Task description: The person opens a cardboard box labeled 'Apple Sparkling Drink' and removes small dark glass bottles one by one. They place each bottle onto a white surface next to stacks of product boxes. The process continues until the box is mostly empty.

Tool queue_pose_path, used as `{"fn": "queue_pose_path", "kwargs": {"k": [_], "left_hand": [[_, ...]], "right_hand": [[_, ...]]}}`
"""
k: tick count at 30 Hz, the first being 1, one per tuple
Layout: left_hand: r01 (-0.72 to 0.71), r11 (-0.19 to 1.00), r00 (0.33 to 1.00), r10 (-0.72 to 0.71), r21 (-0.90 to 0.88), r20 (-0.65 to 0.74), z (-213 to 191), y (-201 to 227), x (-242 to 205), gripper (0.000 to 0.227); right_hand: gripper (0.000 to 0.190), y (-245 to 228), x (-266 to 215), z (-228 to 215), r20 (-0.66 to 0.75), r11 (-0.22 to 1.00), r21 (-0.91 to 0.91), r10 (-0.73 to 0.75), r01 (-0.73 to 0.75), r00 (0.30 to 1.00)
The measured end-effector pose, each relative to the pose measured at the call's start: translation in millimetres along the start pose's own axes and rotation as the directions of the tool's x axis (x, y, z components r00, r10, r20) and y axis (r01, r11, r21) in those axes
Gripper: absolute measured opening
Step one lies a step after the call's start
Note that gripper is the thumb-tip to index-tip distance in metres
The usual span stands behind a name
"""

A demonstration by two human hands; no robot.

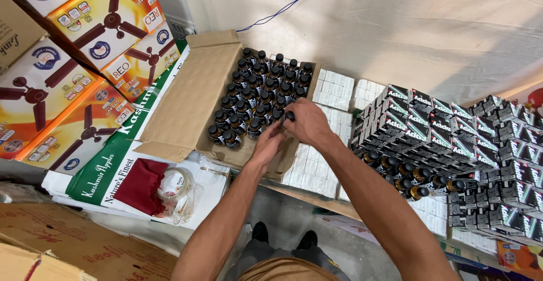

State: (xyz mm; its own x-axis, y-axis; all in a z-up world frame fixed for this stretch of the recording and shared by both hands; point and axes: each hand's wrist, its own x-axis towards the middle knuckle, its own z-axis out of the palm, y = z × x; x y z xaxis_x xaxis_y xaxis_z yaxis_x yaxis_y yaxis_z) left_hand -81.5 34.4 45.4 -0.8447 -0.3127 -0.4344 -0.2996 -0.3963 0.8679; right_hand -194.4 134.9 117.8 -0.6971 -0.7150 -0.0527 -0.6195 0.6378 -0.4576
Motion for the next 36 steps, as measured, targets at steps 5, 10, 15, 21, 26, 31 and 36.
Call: {"fn": "queue_pose_path", "kwargs": {"k": [5,10,15,21,26,31,36], "left_hand": [[-0.046,0.984,0.997,0.055,-0.174,0.051,5,24,-21,0.058],[-0.06,0.954,0.987,0.101,-0.294,0.127,39,23,-33,0.05],[0.023,0.903,0.974,0.077,-0.429,0.215,85,1,-43,0.043],[0.218,0.895,0.915,-0.048,-0.39,0.401,141,-45,-50,0.041],[0.355,0.884,0.858,-0.18,-0.303,0.481,186,-102,-62,0.046],[0.443,0.878,0.819,-0.313,-0.182,0.481,219,-157,-77,0.052],[0.561,0.82,0.74,-0.433,-0.116,0.515,255,-217,-74,0.059]], "right_hand": [[0.039,-10,-38,-55,-0.139,0.961,0.276,0.047,-0.007,0.989],[0.038,-4,-81,-89,-0.261,0.83,0.558,0.19,-0.012,0.947],[0.04,47,-122,-82,-0.259,0.681,0.726,0.146,0.093,0.955],[0.072,106,-189,-48,-0.197,0.622,0.783,0.282,-0.023,0.939],[0.07,122,-260,-39,-0.196,0.573,0.813,0.44,-0.106,0.877],[0.081,160,-322,-3,-0.179,0.51,0.823,0.65,-0.249,0.739],[0.068,190,-359,24,-0.195,0.43,0.848,0.797,-0.31,0.572]]}}
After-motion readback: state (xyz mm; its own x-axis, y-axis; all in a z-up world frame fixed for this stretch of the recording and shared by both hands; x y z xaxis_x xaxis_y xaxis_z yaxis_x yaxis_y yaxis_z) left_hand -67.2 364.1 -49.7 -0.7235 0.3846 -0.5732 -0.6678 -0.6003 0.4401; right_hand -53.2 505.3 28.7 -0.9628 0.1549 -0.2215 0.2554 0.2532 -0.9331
